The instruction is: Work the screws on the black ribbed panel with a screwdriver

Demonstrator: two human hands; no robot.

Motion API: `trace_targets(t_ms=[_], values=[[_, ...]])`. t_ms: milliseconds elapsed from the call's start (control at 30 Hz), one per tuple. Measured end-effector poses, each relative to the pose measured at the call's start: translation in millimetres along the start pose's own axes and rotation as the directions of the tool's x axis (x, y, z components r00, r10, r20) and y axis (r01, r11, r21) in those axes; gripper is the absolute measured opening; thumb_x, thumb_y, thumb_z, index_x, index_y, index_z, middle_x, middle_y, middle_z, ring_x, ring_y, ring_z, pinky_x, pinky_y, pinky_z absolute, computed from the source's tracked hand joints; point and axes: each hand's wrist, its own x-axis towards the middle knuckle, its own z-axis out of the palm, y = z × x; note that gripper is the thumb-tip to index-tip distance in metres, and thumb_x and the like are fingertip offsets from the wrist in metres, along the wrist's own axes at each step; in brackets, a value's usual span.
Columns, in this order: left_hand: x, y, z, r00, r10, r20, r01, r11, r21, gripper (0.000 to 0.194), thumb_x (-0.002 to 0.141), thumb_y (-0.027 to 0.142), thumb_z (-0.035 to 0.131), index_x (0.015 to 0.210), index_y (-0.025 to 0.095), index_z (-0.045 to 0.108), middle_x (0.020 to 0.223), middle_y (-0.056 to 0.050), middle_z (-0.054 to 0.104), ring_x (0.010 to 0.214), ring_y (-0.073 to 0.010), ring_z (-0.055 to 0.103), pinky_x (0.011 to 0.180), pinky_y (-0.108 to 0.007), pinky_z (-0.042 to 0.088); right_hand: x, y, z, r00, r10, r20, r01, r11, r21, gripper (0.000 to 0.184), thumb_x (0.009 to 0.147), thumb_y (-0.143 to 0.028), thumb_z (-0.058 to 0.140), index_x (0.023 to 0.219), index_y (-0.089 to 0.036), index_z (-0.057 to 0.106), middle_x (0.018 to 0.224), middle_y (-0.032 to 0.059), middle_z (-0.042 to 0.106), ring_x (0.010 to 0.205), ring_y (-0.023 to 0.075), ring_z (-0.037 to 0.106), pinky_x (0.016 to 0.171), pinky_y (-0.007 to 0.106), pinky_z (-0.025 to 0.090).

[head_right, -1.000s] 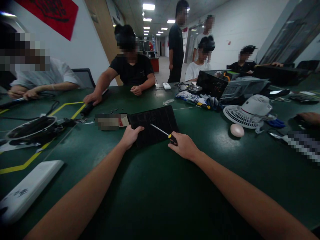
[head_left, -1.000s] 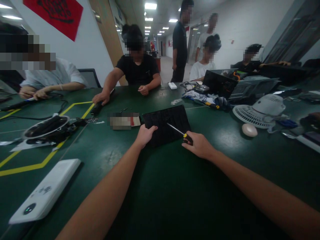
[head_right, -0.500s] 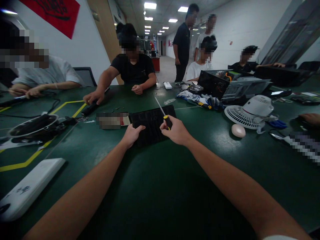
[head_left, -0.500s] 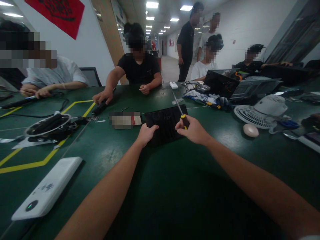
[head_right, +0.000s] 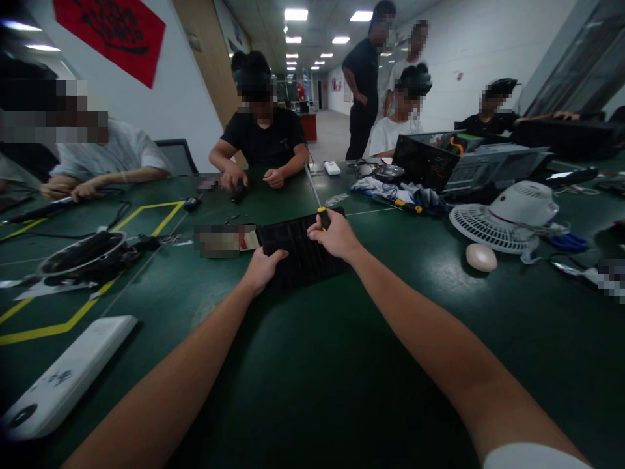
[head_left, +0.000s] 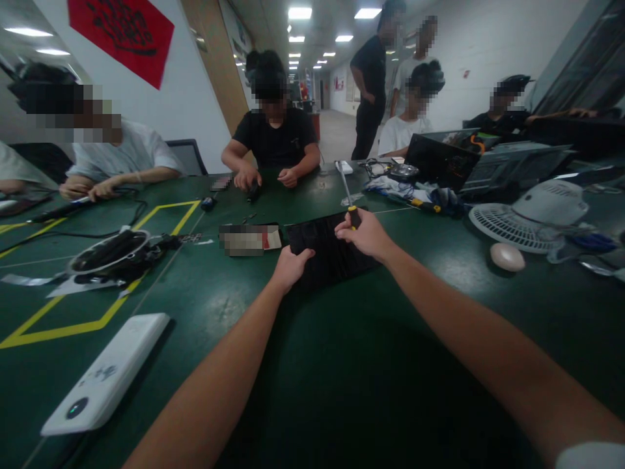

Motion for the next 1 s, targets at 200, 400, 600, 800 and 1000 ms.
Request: trace_targets(t_ms=[200,400,600,800,1000], values=[[0.6,-0.8,-0.8,1.000,-0.007,0.010,0.007,1.000,-0.003,0.034,0.062,0.039,0.086,0.089,0.018,0.079,0.091,-0.007,0.082,0.090,-0.0305,0.076,0.086,-0.041,0.060,6.0,-0.7,4.2,0.999,-0.023,-0.036,0.018,0.991,-0.131,0.032,0.067,-0.010,0.070,0.083,-0.027,0.048,0.083,-0.0013,0.074,0.078,0.0182,0.072,0.079,0.035,0.058],[-0.2,-0.8,-1.7,1.000,-0.007,0.003,0.007,1.000,0.001,0.032,0.063,0.041,0.087,0.084,0.019,0.078,0.087,-0.007,0.080,0.087,-0.0298,0.076,0.085,-0.040,0.059,0.8,-13.0,4.1,0.987,-0.114,-0.111,0.068,0.933,-0.354,0.025,0.073,-0.010,0.069,0.080,-0.027,0.052,0.085,-0.0005,0.073,0.085,0.0209,0.072,0.087,0.039,0.055],[-1.0,1.4,-0.3,1.000,0.002,0.021,-0.002,1.000,0.012,0.034,0.065,0.040,0.085,0.090,0.018,0.079,0.092,-0.008,0.081,0.090,-0.0302,0.077,0.086,-0.041,0.061,-20.0,-22.0,-10.7,0.993,-0.112,-0.035,0.085,0.891,-0.445,0.019,0.077,-0.018,0.069,0.081,-0.027,0.054,0.081,-0.0004,0.069,0.077,0.0200,0.066,0.078,0.036,0.050],[-0.1,1.3,1.2,0.999,-0.022,0.038,0.021,1.000,0.021,0.035,0.067,0.038,0.084,0.095,0.019,0.079,0.101,-0.010,0.084,0.099,-0.0325,0.079,0.093,-0.044,0.063,-67.7,-16.8,-52.2,0.945,0.086,0.315,0.100,0.842,-0.529,0.013,0.079,-0.021,0.074,0.081,-0.024,0.061,0.084,0.0027,0.074,0.078,0.0205,0.067,0.075,0.036,0.048],[-2.4,4.3,3.1,1.000,-0.006,0.020,0.006,1.000,0.014,0.029,0.068,0.035,0.084,0.092,0.019,0.078,0.101,-0.010,0.084,0.102,-0.0336,0.080,0.098,-0.045,0.064,-116.3,-12.3,-64.9,0.775,0.311,0.550,-0.023,0.884,-0.467,0.021,0.082,-0.026,0.084,0.098,-0.019,0.073,0.099,0.0053,0.078,0.087,0.0208,0.073,0.079,0.036,0.055]])
